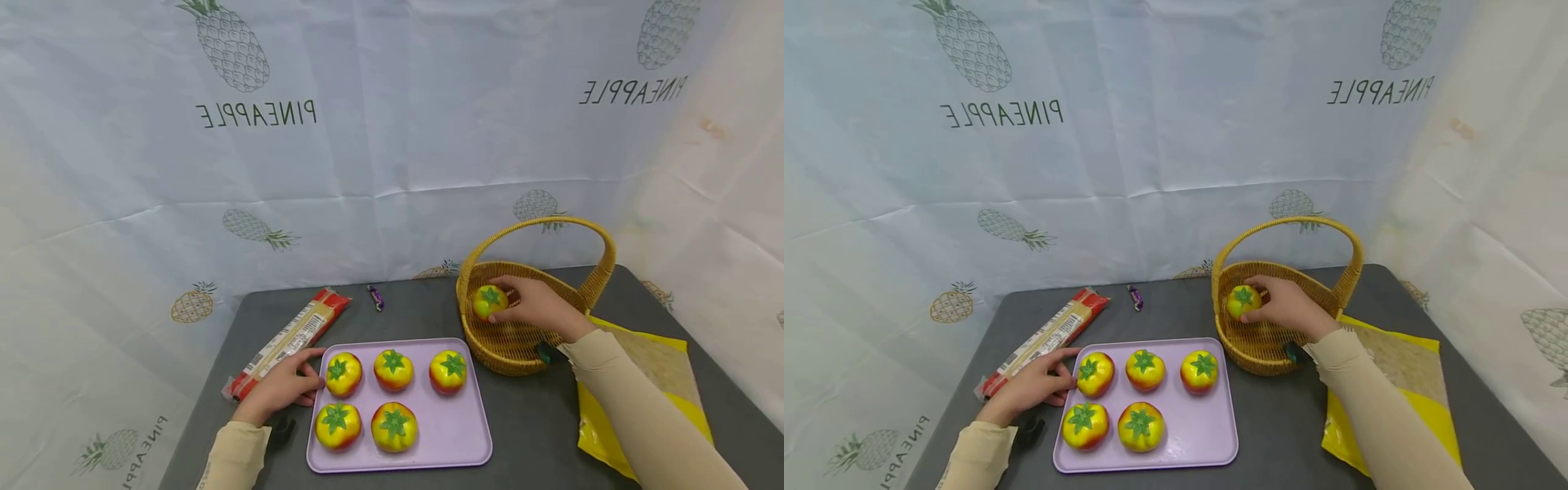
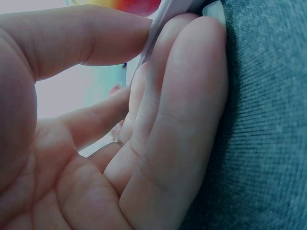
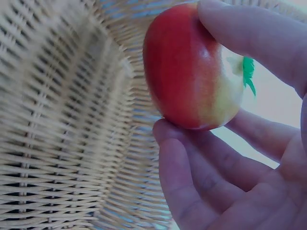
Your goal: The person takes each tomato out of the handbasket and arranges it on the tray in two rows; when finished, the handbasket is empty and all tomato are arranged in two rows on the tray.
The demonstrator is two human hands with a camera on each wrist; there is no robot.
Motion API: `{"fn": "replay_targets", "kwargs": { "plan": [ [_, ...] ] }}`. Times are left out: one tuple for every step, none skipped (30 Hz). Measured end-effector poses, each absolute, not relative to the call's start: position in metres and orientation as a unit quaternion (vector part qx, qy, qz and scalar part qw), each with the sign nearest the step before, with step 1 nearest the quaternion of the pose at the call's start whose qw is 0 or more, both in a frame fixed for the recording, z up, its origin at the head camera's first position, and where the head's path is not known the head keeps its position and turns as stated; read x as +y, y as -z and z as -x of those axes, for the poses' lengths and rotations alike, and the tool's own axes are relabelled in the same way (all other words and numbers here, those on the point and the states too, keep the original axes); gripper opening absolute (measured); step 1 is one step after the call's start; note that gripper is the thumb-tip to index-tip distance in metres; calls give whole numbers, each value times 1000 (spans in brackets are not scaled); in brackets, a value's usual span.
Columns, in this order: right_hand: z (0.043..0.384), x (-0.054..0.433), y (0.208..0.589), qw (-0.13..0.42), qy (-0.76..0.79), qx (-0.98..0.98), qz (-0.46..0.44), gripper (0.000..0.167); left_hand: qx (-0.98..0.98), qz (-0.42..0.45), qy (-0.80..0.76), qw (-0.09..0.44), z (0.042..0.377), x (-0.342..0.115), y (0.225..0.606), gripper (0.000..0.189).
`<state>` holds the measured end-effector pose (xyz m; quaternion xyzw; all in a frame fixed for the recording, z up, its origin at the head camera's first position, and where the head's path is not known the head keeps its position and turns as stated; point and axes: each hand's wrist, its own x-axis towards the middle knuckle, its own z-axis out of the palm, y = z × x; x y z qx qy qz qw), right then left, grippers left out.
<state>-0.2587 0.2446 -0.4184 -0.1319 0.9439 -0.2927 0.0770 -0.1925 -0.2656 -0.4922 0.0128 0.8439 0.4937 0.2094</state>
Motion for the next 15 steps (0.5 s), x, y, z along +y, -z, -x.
{"fn": "replay_targets", "kwargs": {
  "plan": [
    [254, 243, 416, 73, 293, 944, 134, 83, 844, -12, -494, 209, 192, -266, 493, 69],
    [250, 242, 414, 70, 292, 944, 136, 83, 844, -12, -493, 209, 192, -267, 493, 68],
    [245, 240, 412, 66, 292, 944, 138, 83, 844, -12, -494, 209, 192, -267, 493, 68],
    [240, 239, 409, 63, 290, 945, 140, 84, 845, -11, -493, 209, 192, -268, 494, 68],
    [236, 237, 407, 58, 289, 945, 141, 84, 845, -11, -493, 208, 192, -268, 494, 68],
    [231, 236, 405, 54, 287, 946, 144, 84, 845, -12, -493, 207, 192, -268, 493, 68],
    [226, 234, 403, 49, 286, 946, 148, 84, 845, -12, -493, 206, 192, -268, 493, 68],
    [221, 233, 402, 45, 288, 945, 152, 84, 845, -12, -493, 205, 192, -267, 493, 67],
    [216, 231, 400, 40, 288, 944, 157, 83, 846, -13, -493, 204, 192, -267, 493, 67],
    [210, 229, 398, 37, 289, 943, 161, 83, 846, -13, -493, 203, 193, -267, 492, 67],
    [205, 226, 397, 33, 291, 942, 166, 81, 846, -14, -493, 203, 193, -267, 492, 67],
    [200, 223, 396, 31, 294, 940, 171, 80, 846, -15, -493, 203, 193, -266, 492, 67],
    [195, 220, 396, 27, 299, 937, 180, 79, 846, -16, -492, 203, 193, -266, 492, 67],
    [190, 217, 395, 26, 302, 935, 185, 78, 846, -17, -492, 203, 193, -266, 492, 67],
    [185, 213, 396, 25, 303, 933, 190, 77, 847, -17, -491, 204, 194, -266, 492, 67]
  ]
}}
